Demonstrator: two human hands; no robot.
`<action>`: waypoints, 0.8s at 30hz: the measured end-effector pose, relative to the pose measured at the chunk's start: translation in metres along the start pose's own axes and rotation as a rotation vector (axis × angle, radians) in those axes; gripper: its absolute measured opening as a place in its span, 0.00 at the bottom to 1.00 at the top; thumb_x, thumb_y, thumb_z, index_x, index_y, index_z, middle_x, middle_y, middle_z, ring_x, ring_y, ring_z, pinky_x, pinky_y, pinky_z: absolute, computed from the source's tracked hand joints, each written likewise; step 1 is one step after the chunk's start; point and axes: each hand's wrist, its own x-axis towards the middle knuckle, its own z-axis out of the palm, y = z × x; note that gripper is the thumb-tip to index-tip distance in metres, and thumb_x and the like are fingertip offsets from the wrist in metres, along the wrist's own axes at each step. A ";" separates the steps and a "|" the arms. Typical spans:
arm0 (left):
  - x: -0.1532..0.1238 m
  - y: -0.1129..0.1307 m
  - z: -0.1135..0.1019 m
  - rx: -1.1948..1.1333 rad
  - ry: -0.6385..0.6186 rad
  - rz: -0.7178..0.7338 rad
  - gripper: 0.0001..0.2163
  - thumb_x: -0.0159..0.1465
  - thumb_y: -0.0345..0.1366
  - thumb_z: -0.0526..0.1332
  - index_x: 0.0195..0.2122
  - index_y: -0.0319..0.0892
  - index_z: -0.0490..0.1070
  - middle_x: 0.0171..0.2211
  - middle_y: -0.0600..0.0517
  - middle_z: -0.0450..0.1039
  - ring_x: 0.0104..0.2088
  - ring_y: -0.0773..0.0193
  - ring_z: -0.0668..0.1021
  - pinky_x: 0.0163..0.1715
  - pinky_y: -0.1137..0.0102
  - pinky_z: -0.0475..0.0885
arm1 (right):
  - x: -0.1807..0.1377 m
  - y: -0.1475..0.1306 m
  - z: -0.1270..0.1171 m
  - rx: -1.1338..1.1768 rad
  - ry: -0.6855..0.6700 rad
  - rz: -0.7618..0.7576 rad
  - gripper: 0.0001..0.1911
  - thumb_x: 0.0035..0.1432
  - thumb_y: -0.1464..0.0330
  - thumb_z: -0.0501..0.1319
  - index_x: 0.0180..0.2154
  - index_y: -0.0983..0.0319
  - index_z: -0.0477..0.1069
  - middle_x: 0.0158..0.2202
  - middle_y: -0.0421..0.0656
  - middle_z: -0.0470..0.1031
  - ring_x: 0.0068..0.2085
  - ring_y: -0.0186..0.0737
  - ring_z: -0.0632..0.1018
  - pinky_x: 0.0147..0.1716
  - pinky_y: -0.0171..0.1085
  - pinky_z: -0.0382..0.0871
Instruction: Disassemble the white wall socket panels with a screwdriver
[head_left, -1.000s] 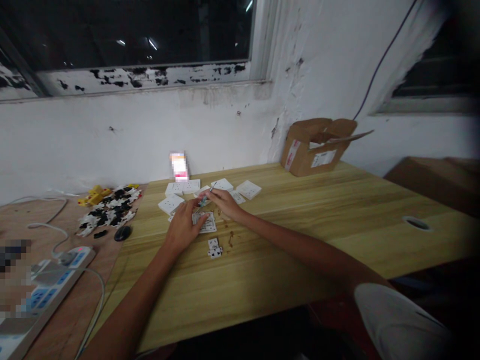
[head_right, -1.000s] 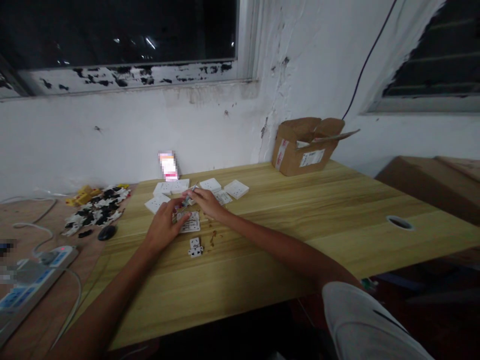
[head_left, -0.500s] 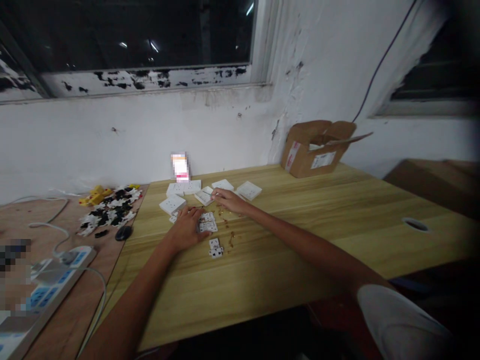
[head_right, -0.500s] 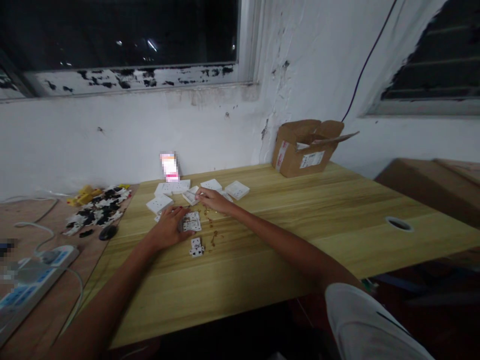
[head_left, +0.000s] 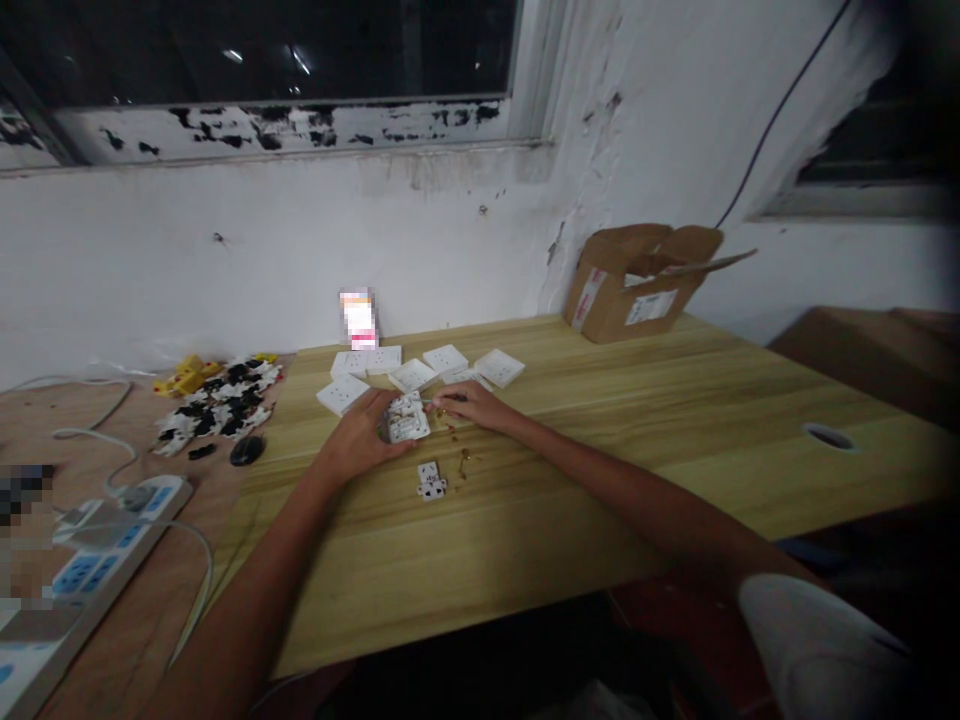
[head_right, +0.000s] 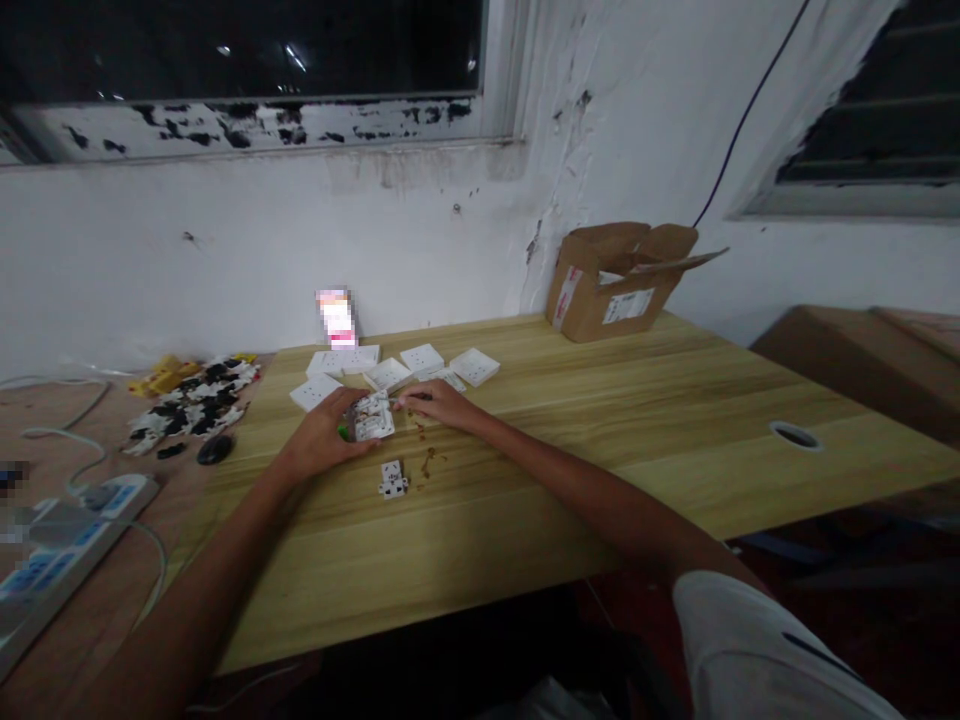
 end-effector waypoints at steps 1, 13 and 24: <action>0.000 0.001 -0.001 0.005 0.001 0.011 0.34 0.57 0.49 0.72 0.63 0.44 0.66 0.58 0.42 0.72 0.58 0.47 0.74 0.62 0.54 0.69 | 0.000 -0.001 0.001 -0.006 0.004 -0.014 0.19 0.69 0.57 0.59 0.44 0.61 0.83 0.26 0.39 0.77 0.26 0.34 0.70 0.29 0.33 0.59; 0.001 0.011 -0.004 -0.046 -0.017 0.049 0.34 0.54 0.41 0.72 0.62 0.45 0.66 0.56 0.43 0.71 0.57 0.46 0.74 0.60 0.52 0.70 | 0.001 -0.011 -0.004 -0.104 0.008 -0.023 0.18 0.69 0.59 0.60 0.41 0.61 0.85 0.37 0.44 0.86 0.35 0.39 0.79 0.38 0.36 0.66; 0.001 0.002 -0.002 -0.073 -0.022 0.086 0.34 0.54 0.41 0.72 0.62 0.45 0.66 0.57 0.43 0.73 0.57 0.45 0.75 0.59 0.51 0.70 | -0.002 -0.002 0.002 -0.115 0.010 -0.041 0.21 0.70 0.58 0.58 0.42 0.64 0.85 0.28 0.40 0.80 0.27 0.32 0.69 0.30 0.33 0.57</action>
